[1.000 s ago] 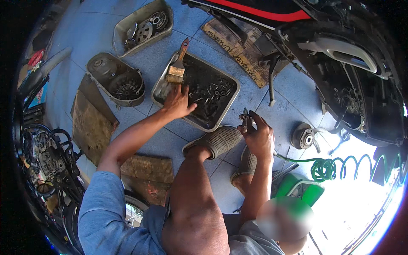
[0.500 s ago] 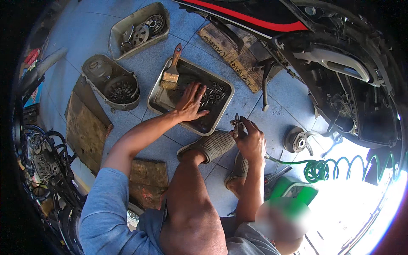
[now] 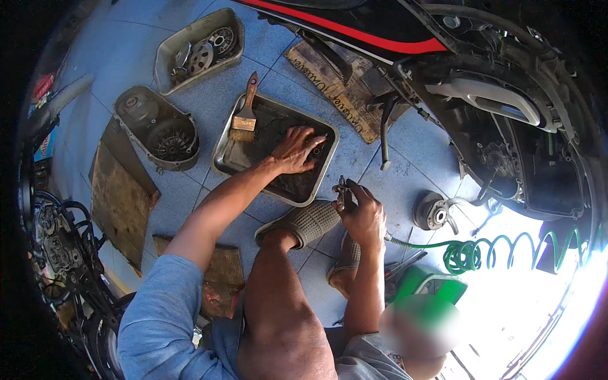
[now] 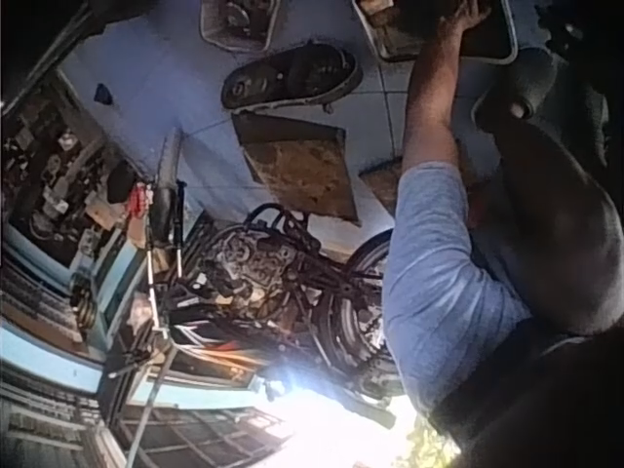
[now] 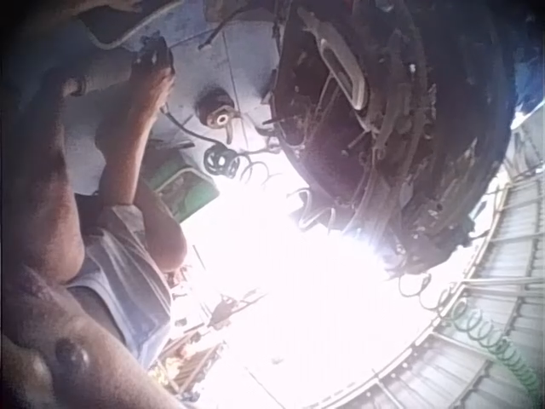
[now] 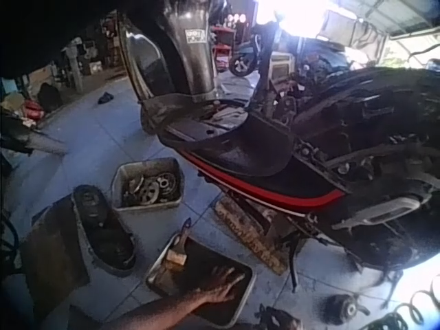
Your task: The person is cleaning and inspecting various components of a motorcycle's transmission and engine, specifically the CVT system.
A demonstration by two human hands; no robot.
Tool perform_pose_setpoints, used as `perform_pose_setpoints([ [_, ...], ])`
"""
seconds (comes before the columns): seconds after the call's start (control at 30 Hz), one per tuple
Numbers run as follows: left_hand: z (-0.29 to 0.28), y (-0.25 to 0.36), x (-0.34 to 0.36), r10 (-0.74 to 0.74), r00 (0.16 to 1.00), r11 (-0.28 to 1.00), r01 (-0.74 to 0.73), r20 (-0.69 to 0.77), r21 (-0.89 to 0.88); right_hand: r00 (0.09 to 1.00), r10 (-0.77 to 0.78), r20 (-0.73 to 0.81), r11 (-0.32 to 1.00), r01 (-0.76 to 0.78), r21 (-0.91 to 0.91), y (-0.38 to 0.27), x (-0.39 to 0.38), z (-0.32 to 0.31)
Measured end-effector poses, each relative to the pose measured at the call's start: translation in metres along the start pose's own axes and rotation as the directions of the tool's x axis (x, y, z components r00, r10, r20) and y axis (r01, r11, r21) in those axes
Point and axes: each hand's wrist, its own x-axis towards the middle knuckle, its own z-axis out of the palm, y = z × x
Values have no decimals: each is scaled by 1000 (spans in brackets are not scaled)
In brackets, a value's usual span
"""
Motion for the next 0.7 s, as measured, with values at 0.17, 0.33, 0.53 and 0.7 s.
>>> perform_pose_setpoints([
  [0.17, 5, -1, 2, 111, 989, 985, -97, -95, 140, 1000, -16, -1, 1000, 16, 3, -4, -1, -3],
  [0.33, -5, -1, -3, 45, 997, 998, -47, -59, -30, 1000, -3, 8, 1000, 3, -19, 1, -1, 1],
  [0.53, 5, 3, 3, 197, 979, 964, -182, -59, 196, 999, -45, -21, 999, 45, 16, 6, -2, 2],
  [0.7, 1, 3, -6, 150, 987, 972, -157, 57, 174, 1000, -26, 3, 1000, 26, -11, 2, 0, 0],
])
